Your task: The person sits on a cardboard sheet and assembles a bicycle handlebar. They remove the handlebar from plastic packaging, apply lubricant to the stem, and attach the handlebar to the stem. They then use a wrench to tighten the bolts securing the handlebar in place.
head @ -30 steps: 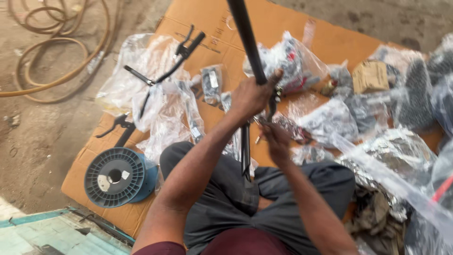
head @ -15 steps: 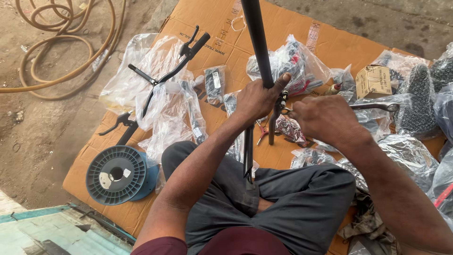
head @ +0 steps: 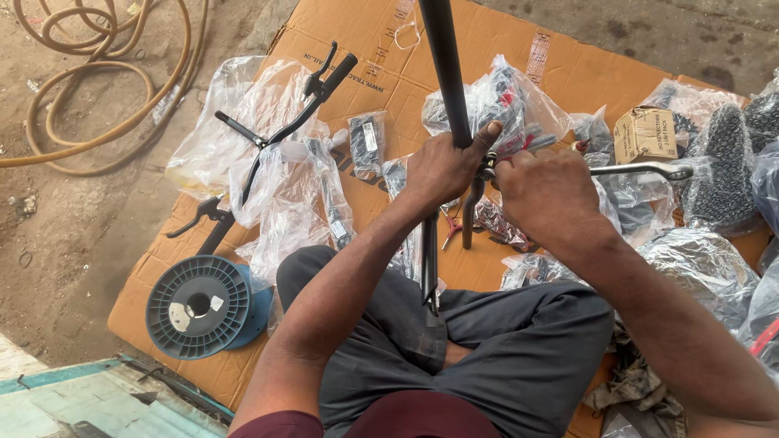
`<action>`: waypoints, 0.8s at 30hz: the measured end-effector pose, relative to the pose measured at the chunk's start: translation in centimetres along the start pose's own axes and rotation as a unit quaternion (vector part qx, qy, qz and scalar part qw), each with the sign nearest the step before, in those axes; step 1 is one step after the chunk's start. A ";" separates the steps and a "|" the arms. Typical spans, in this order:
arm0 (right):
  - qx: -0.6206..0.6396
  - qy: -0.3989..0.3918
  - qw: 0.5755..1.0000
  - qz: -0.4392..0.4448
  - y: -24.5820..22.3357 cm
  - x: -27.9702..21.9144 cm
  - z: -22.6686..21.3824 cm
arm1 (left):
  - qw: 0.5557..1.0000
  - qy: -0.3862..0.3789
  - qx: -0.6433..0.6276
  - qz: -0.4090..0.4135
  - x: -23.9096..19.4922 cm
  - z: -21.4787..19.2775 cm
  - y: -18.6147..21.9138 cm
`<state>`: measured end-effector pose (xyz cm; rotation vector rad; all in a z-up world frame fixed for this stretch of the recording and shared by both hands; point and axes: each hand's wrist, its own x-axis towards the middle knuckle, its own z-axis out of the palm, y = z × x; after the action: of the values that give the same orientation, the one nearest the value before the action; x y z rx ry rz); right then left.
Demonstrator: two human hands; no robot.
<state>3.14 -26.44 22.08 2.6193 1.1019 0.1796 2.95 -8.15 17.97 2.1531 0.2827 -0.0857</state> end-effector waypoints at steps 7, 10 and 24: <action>0.436 0.242 0.860 0.105 -5.5 -0.2 8.4 | 1.000 0.014 0.014 0.018 0.5 0.1 -0.4; 0.516 0.278 0.803 0.108 -7.8 -1.4 12.2 | 1.000 0.004 0.021 0.007 0.0 1.0 -0.7; 0.040 0.167 0.985 0.003 0.0 -2.8 -0.4 | 0.998 0.020 0.012 0.052 -0.5 2.2 0.3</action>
<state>1.09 -28.39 22.42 2.7291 1.2275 0.6069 2.60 -10.19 17.03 2.1905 0.1933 0.0149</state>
